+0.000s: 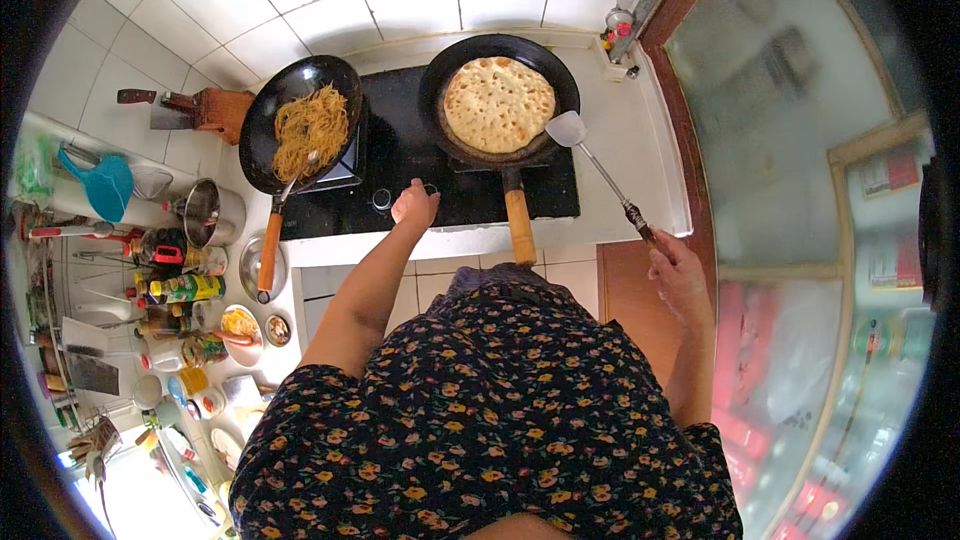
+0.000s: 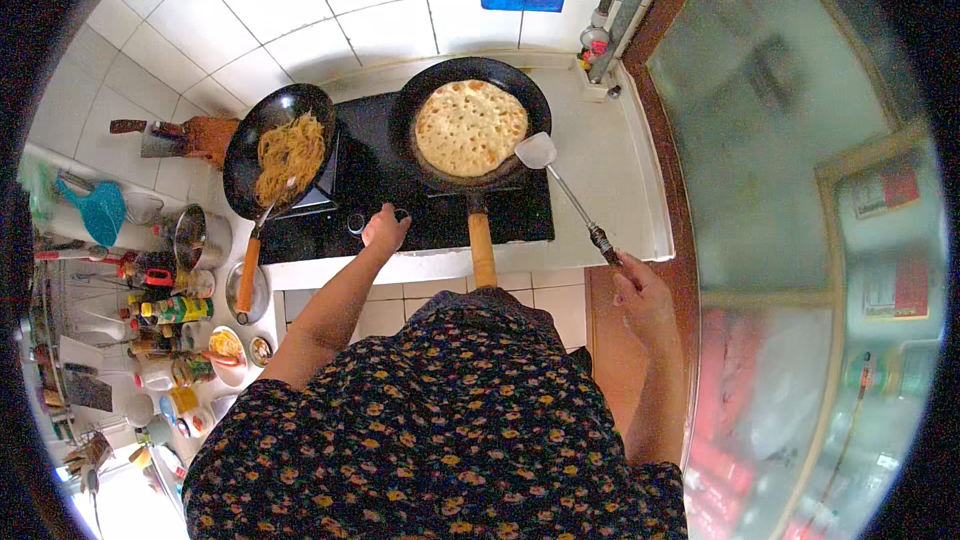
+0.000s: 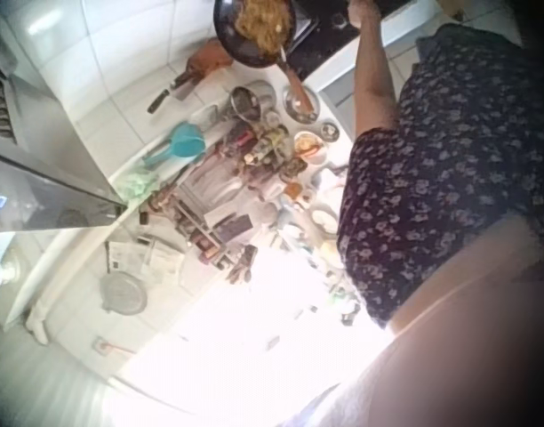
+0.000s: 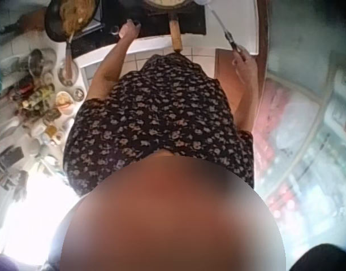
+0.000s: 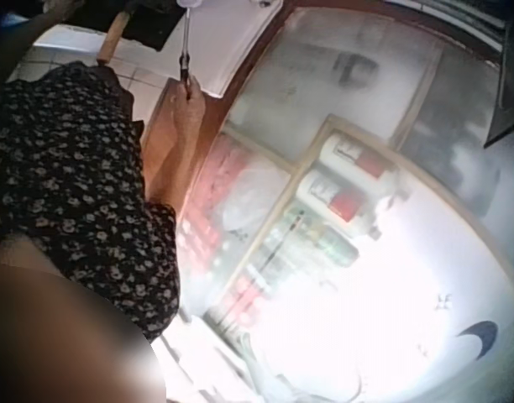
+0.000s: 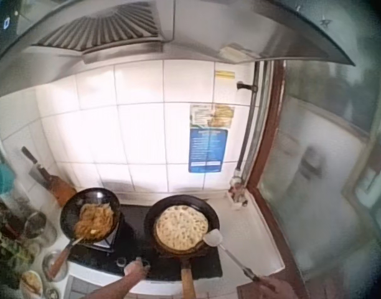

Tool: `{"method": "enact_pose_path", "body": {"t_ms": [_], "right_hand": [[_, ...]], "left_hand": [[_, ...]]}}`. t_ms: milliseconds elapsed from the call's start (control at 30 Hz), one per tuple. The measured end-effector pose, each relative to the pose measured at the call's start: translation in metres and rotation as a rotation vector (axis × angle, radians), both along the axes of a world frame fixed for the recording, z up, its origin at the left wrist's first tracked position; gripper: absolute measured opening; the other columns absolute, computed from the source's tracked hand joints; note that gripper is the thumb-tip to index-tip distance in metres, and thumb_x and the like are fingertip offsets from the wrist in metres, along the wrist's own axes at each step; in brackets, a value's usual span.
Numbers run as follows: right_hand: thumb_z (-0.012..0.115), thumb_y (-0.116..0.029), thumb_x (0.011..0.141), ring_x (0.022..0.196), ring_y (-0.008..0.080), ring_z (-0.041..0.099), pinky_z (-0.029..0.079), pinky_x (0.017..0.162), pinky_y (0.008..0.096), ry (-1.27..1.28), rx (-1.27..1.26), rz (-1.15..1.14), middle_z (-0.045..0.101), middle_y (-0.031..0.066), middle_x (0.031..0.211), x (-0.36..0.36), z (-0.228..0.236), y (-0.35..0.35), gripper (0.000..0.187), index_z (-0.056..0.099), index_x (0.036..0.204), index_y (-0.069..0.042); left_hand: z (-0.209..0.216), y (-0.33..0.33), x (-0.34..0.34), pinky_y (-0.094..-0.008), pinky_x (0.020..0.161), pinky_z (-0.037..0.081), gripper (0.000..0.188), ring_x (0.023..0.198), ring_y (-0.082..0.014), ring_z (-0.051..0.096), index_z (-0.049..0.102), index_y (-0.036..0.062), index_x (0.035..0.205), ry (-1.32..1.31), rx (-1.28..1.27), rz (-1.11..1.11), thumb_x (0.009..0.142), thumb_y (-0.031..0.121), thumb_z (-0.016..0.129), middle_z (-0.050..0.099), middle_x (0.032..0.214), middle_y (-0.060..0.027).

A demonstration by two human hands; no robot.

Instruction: The person cooks noodles and flatbread in separate pans, then assembles a wrap by placing noodles, scrambled eggs, and a sausage onto a flatbread on a cutting board. The person uses a spatula and tongs to handle the food.

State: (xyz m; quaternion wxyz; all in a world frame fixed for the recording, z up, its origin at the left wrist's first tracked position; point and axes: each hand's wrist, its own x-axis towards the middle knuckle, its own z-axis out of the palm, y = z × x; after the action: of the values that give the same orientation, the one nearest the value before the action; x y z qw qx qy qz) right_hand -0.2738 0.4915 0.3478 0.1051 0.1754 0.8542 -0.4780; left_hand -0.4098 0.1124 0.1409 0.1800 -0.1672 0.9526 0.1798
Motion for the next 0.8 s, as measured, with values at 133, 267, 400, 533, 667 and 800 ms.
{"method": "enact_pose_path", "body": {"t_ms": [133, 267, 400, 533, 667, 800], "right_hand": [[0.054, -0.01, 0.084, 0.058, 0.0093, 0.049, 0.042, 0.054, 0.0242, -0.015, 0.068, 0.015, 0.055, 0.0025, 0.074, -0.001, 0.006, -0.005, 0.037, 0.051, 0.12, -0.006], [0.054, -0.011, 0.083, 0.06, 0.0099, 0.049, 0.042, 0.055, 0.0243, -0.043, 0.084, -0.014, 0.056, 0.0034, 0.077, -0.003, 0.013, -0.012, 0.037, 0.05, 0.121, -0.007], [0.055, -0.011, 0.083, 0.063, 0.0098, 0.049, 0.043, 0.057, 0.0235, -0.07, 0.131, 0.003, 0.057, 0.0042, 0.082, -0.004, 0.013, -0.012, 0.038, 0.05, 0.121, -0.007], [0.052, -0.008, 0.083, 0.056, 0.0074, 0.047, 0.039, 0.046, 0.0217, 0.009, 0.127, 0.031, 0.053, 0.0011, 0.072, -0.002, 0.018, -0.019, 0.041, 0.047, 0.124, -0.008], [0.056, -0.011, 0.08, 0.081, 0.0283, 0.06, 0.047, 0.071, 0.036, 0.159, 0.481, 0.216, 0.061, 0.0146, 0.099, -0.009, 0.025, -0.019, 0.038, 0.051, 0.118, -0.009], [0.055, -0.013, 0.08, 0.085, 0.0329, 0.058, 0.047, 0.073, 0.039, 0.182, 0.649, 0.282, 0.06, 0.0166, 0.098, -0.025, 0.052, -0.03, 0.033, 0.054, 0.113, -0.01]], "left_hand": [[0.002, -0.003, -0.002, -0.0426, 0.073, 0.048, 0.048, 0.089, -0.0335, 0.06, 0.048, 0.0069, 0.106, -0.017, -0.001, -0.051, 0.076, 0.041, 0.062, 0.062, 0.094, -0.0173], [0.009, -0.002, -0.001, -0.0424, 0.073, 0.048, 0.047, 0.09, -0.0332, 0.06, 0.048, 0.0068, 0.106, -0.014, -0.005, -0.06, 0.077, 0.041, 0.061, 0.061, 0.095, -0.0177], [0.01, -0.002, 0.0, -0.0426, 0.074, 0.048, 0.046, 0.09, -0.0333, 0.06, 0.048, 0.0069, 0.105, -0.01, -0.008, -0.066, 0.077, 0.041, 0.061, 0.061, 0.095, -0.0177], [0.008, -0.002, -0.002, -0.0426, 0.074, 0.048, 0.046, 0.09, -0.0335, 0.06, 0.049, 0.0068, 0.105, -0.013, -0.002, -0.073, 0.076, 0.04, 0.062, 0.061, 0.095, -0.0176], [0.007, -0.002, -0.002, -0.0429, 0.075, 0.048, 0.045, 0.09, -0.0336, 0.06, 0.049, 0.0065, 0.104, -0.006, 0.006, -0.062, 0.076, 0.04, 0.062, 0.061, 0.096, -0.0176], [0.011, -0.003, -0.001, -0.0426, 0.075, 0.048, 0.045, 0.09, -0.0333, 0.06, 0.05, 0.0071, 0.105, 0.006, 0.022, -0.07, 0.076, 0.039, 0.062, 0.061, 0.096, -0.0179]]}}
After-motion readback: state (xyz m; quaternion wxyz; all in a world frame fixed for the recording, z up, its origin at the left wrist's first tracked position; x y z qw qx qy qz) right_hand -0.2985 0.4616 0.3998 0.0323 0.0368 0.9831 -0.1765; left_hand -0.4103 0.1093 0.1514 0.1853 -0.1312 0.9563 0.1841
